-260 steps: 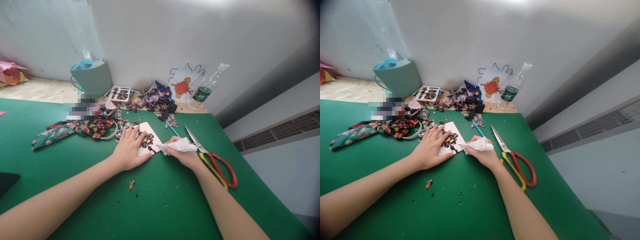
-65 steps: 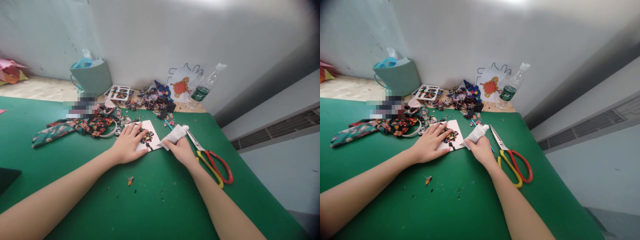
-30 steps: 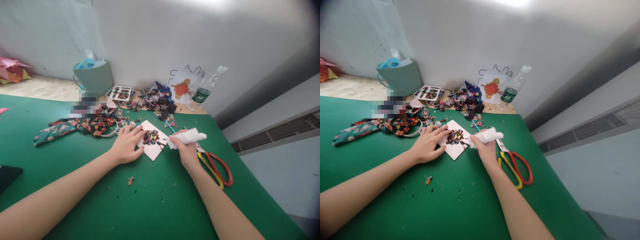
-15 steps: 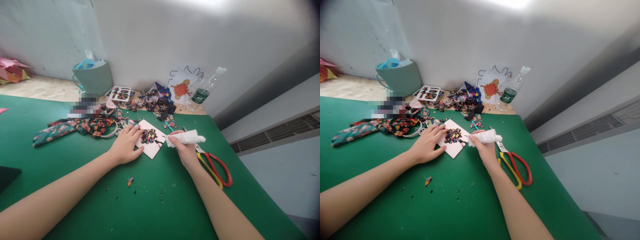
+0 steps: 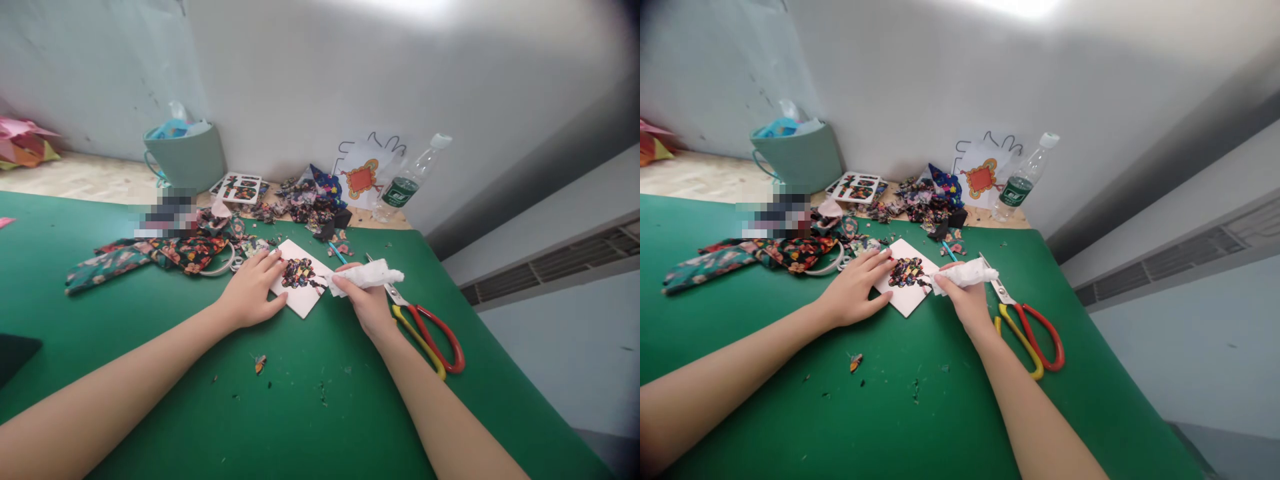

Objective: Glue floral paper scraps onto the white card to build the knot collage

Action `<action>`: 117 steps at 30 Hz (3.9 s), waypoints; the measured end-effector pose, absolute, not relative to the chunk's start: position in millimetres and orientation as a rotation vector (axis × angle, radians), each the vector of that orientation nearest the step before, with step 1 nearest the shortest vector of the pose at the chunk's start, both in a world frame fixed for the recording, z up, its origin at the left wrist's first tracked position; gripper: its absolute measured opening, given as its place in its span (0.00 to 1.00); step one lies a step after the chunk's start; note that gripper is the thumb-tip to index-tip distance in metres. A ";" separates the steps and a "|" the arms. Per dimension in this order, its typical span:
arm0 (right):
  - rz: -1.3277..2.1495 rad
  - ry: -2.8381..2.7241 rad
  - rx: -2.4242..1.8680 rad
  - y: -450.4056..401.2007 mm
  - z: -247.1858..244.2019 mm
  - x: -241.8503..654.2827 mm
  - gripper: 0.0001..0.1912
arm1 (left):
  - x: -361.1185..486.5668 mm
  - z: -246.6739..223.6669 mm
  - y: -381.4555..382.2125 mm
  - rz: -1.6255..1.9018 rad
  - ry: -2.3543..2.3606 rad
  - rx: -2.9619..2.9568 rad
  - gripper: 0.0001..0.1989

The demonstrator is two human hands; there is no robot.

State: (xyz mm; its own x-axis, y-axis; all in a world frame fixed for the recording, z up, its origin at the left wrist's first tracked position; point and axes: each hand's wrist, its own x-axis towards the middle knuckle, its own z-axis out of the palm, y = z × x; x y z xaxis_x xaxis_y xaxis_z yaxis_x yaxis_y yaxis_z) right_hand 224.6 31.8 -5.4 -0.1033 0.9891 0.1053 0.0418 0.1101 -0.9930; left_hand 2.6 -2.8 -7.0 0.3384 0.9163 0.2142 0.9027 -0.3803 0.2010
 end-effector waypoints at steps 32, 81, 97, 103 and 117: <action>1.182 -1.547 -1.180 26.3 -1.4 222.3 0.11 | 6.6 -3.6 -7.1 0.433 1.761 2.512 0.28; 1.105 -1.773 -1.307 24.4 4.9 218.6 0.11 | 10.4 -0.8 -10.6 0.406 1.607 2.632 0.30; 1.039 -1.895 -1.338 29.2 3.8 223.3 0.11 | 14.7 -1.3 -13.6 0.388 1.630 2.648 0.29; 1.006 -1.939 -1.348 30.9 0.8 225.3 0.11 | 14.5 -1.7 -13.7 0.342 1.661 2.663 0.28; 0.979 -1.997 -1.373 32.1 3.9 227.7 0.13 | 13.9 -2.6 -14.2 0.364 1.657 2.658 0.28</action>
State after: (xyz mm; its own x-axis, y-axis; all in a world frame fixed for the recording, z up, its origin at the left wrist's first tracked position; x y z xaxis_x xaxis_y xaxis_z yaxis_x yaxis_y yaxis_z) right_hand 227.7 32.1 3.9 -0.3497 0.9367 0.0183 0.5593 0.2244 -0.7980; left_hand 13.9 -14.2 -2.6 0.4213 0.8845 0.2007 0.8871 -0.4479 0.1119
